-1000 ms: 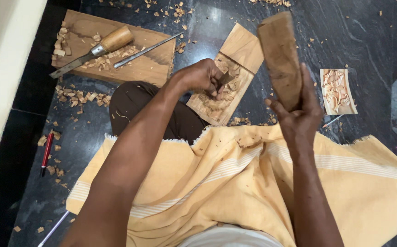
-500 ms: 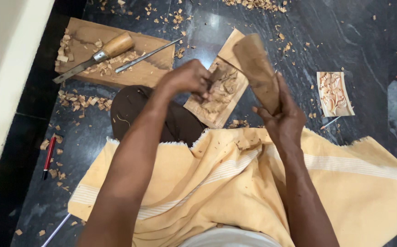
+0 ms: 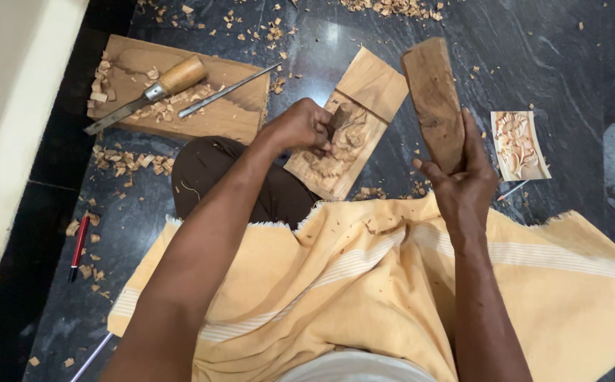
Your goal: The person carves a floral design into a rectangular wooden block using a chisel and a wooden mallet. They repeatedly strike the chisel to remove wood shavings and refine the pattern.
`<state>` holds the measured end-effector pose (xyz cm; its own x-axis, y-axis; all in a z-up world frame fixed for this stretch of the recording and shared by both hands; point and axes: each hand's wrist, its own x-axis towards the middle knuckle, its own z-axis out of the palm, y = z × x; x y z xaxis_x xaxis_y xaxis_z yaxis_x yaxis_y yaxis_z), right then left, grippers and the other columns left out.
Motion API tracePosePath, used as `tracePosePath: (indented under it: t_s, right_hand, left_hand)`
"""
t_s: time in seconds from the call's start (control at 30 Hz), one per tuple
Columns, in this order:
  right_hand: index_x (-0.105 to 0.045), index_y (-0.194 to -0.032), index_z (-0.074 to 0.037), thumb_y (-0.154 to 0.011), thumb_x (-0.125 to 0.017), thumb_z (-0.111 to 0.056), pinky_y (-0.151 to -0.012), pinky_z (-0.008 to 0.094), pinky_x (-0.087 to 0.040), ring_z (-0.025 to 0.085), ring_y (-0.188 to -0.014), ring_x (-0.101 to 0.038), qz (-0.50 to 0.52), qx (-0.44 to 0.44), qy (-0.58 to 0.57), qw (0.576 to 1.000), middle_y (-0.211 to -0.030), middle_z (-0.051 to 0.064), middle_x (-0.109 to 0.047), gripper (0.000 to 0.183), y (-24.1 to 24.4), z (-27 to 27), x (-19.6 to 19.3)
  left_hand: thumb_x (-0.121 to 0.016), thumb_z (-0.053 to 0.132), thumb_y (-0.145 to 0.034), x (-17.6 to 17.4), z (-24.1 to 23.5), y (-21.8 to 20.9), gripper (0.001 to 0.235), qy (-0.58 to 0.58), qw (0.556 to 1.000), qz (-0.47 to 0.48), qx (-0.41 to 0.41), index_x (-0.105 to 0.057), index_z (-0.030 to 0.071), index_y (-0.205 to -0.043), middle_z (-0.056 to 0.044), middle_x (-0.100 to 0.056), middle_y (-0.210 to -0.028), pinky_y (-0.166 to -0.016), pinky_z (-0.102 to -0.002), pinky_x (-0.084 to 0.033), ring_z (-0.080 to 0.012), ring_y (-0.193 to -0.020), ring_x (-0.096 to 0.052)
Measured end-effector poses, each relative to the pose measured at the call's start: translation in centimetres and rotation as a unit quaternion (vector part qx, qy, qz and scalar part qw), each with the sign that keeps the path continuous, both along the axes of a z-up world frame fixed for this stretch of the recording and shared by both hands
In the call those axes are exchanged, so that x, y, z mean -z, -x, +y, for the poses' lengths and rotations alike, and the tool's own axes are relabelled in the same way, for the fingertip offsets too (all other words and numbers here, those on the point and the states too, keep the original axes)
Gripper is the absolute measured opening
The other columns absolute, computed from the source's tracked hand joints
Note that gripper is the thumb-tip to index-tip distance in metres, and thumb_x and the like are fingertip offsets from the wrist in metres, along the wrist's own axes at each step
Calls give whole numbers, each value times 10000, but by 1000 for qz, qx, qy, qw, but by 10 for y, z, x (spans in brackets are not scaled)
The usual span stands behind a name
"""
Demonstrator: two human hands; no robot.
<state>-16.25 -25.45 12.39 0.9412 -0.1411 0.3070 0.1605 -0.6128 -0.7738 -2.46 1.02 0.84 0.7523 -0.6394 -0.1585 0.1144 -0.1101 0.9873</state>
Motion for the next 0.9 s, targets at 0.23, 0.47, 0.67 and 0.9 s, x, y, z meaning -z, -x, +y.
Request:
tracePosePath:
  t_s: [0.23,0.47,0.67,0.9]
  right_hand:
    - [-442,-1569,-135,-775,-869,47,-1016,344,-542,229,-1301,-645,8,6,15,1000,-1495,137,-603,919,1,9,-14]
    - [-449,-1577,-183,-776,-896,15,-976,337,-583,233,-1231,-698,-17,-19,58,998,-1420,155,-664,938,0,18,-14]
    - [-482,-1541,-257,-746,-923,-69,-764,308,-645,180,-917,-748,25,-7,129,991,-1347,101,-704,929,3,24,-5]
    - [-506,-1527,-258,-696,-945,-141,-661,308,-592,188,-807,-733,-26,-37,186,982,-1282,109,-729,948,8,23,2]
  left_hand:
    - [-696,-136,-812,-3,-3,0,178,0,999,35,26,-724,-94,-984,-138,-778,-878,-681,-290,-636,-170,-778,-768]
    - [-671,-173,-779,-1,-4,1,181,16,998,26,62,-742,-78,-915,-133,-782,-864,-720,-303,-667,-180,-788,-783]
    - [-704,-181,-754,3,-3,0,192,13,994,-34,102,-755,-62,-896,-114,-783,-862,-734,-293,-637,-156,-786,-759]
    - [-704,-144,-763,6,-4,-1,171,-4,996,-26,86,-746,-55,-902,-109,-782,-851,-712,-303,-623,-166,-793,-764]
